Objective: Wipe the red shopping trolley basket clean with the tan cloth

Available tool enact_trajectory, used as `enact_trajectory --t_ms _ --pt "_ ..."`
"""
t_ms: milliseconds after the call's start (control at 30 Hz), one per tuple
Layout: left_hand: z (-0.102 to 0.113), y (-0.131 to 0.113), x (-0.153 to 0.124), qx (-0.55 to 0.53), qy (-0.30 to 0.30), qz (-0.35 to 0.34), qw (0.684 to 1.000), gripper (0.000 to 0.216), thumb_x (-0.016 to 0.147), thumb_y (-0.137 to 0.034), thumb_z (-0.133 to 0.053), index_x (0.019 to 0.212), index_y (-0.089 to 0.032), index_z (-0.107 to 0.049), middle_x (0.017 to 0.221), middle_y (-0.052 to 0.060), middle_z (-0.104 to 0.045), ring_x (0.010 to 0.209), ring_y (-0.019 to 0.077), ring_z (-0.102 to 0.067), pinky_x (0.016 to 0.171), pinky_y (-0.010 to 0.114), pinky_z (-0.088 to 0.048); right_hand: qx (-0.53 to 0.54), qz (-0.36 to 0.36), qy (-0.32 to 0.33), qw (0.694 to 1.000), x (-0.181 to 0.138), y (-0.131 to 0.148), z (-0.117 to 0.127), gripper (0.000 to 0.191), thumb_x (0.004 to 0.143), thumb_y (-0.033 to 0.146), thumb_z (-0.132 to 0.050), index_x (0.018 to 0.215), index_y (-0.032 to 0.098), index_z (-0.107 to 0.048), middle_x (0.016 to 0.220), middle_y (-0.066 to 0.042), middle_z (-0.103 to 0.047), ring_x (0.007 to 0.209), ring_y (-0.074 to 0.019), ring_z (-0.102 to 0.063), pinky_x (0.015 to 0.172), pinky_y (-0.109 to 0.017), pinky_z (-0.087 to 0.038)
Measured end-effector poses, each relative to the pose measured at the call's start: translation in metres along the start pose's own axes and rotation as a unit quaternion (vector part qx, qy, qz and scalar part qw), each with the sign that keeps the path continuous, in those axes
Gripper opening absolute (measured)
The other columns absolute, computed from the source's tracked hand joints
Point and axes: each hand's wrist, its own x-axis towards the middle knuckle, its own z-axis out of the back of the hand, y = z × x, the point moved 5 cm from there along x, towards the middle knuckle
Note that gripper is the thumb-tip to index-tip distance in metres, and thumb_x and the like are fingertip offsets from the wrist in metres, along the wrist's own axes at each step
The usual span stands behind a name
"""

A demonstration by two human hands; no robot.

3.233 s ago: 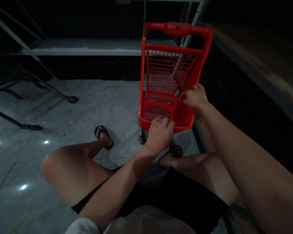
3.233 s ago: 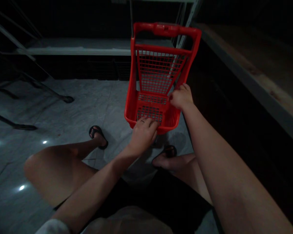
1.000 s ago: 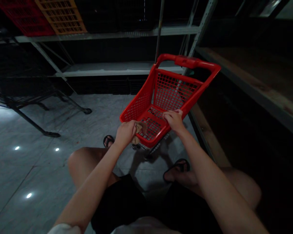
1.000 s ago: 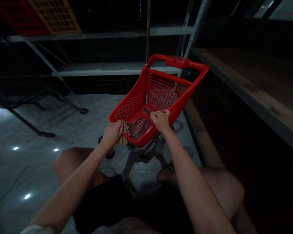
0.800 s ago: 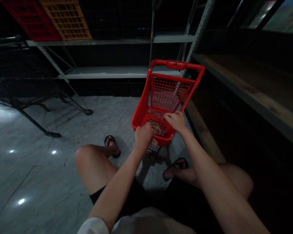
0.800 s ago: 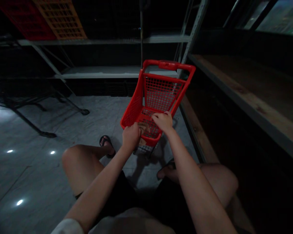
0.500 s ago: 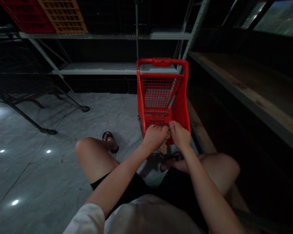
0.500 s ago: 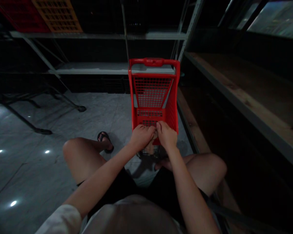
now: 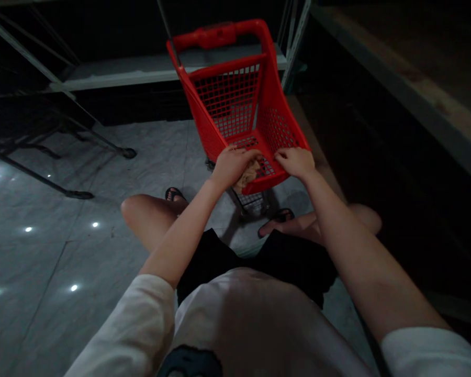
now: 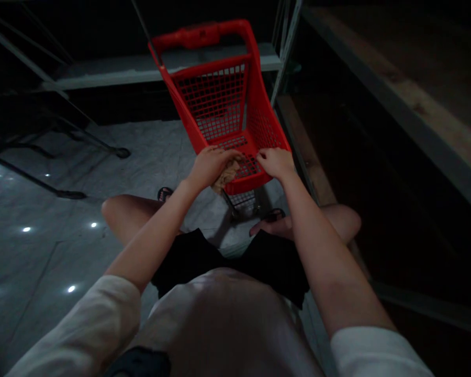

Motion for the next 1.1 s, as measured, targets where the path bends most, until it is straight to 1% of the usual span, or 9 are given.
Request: enact_trajectory --t_ms 100,200,333,467,567,667,833,900,1100 --pt "-0.006 -0.034 -0.018 -0.003 -0.008 -0.062 0.998 0.037 0.108 -0.039 -0.048 0.139 -0.029 -0.064 0.111 0.007 -0.076 0.103 0.0237 -0.071 0.094 0.038 -0.048 -0.002 0.016 -0.004 1.000 0.012 0.000 0.001 0.045 0.098 0.042 -0.042 0.116 0.027 -0.080 0.109 -0.008 -0.081 0.096 -0.0277 -0.072 0.076 -0.035 -0.044" --pt "-0.007 -0.028 -0.023 0.023 -0.017 -0.081 0.996 0.042 0.108 -0.049 -0.043 0.125 -0.021 -0.071 0.107 0.011 -0.075 0.103 0.0255 -0.070 0.096 0.041 -0.048 -0.028 0.050 0.014 0.998 0.016 -0.001 0.001 0.045 0.098 0.041 -0.040 0.114 0.028 -0.080 0.108 -0.008 -0.082 0.098 -0.0281 -0.073 0.074 -0.034 -0.043" --pt "0.000 0.030 -0.008 0.032 -0.001 -0.084 0.996 0.040 0.108 -0.048 -0.043 0.097 -0.024 -0.074 0.095 0.004 -0.078 0.107 0.0215 -0.069 0.117 0.043 -0.038 -0.054 0.096 0.051 0.993 0.010 0.001 -0.001 0.046 0.100 0.040 -0.038 0.114 0.027 -0.079 0.109 -0.006 -0.082 0.096 -0.0250 -0.074 0.073 -0.032 -0.043" --pt "0.017 0.104 0.019 0.064 -0.035 -0.015 0.997 0.042 0.110 -0.044 -0.040 0.094 -0.020 -0.071 0.101 0.006 -0.078 0.103 0.0226 -0.069 0.114 0.049 -0.042 -0.061 0.115 0.052 0.990 0.003 0.003 -0.002 0.047 0.102 0.041 -0.035 0.112 0.026 -0.079 0.110 -0.006 -0.082 0.099 -0.0242 -0.075 0.074 -0.032 -0.044" --pt "0.021 0.129 0.034 0.075 -0.054 0.028 0.995 0.042 0.110 -0.038 -0.038 0.090 -0.018 -0.069 0.096 0.006 -0.078 0.098 0.0208 -0.069 0.116 0.050 -0.041 -0.058 0.113 0.057 0.990 0.000 0.003 -0.003 0.048 0.103 0.041 -0.034 0.111 0.028 -0.079 0.113 -0.005 -0.082 0.102 -0.0240 -0.076 0.074 -0.031 -0.045" --pt "0.010 0.099 0.031 0.064 -0.057 0.027 0.996 0.041 0.110 -0.033 -0.039 0.086 -0.019 -0.069 0.088 0.004 -0.077 0.089 0.0180 -0.070 0.118 0.044 -0.041 -0.056 0.088 0.059 0.993 0.003 -0.001 -0.001 0.047 0.103 0.042 -0.035 0.113 0.029 -0.079 0.114 -0.004 -0.082 0.101 -0.0236 -0.076 0.075 -0.031 -0.046" --pt "-0.020 -0.019 -0.003 0.015 -0.071 -0.069 0.995 0.046 0.103 -0.059 -0.049 0.088 -0.021 -0.072 0.081 0.003 -0.073 0.085 0.0192 -0.071 0.117 0.040 -0.044 -0.046 0.059 0.045 0.996 0.014 -0.015 0.003 0.045 0.101 0.044 -0.038 0.114 0.031 -0.079 0.111 -0.004 -0.082 0.100 -0.0244 -0.076 0.074 -0.031 -0.047" --pt "-0.024 -0.040 -0.008 0.017 -0.087 -0.080 0.993 0.045 0.102 -0.060 -0.052 0.091 -0.020 -0.072 0.084 0.005 -0.073 0.086 0.0203 -0.072 0.109 0.041 -0.049 -0.051 0.063 0.045 0.996 0.017 -0.020 0.003 0.045 0.101 0.043 -0.038 0.113 0.030 -0.080 0.110 -0.004 -0.082 0.099 -0.0249 -0.076 0.075 -0.032 -0.047" --pt "-0.014 0.011 0.014 0.027 -0.066 -0.243 0.967 0.049 0.102 -0.062 -0.047 0.089 -0.023 -0.074 0.088 0.003 -0.078 0.093 0.0190 -0.073 0.118 0.042 -0.040 -0.074 0.125 0.066 0.987 0.020 -0.015 -0.004 0.046 0.102 0.036 -0.035 0.104 0.026 -0.081 0.113 -0.005 -0.082 0.101 -0.0220 -0.076 0.075 -0.029 -0.048"
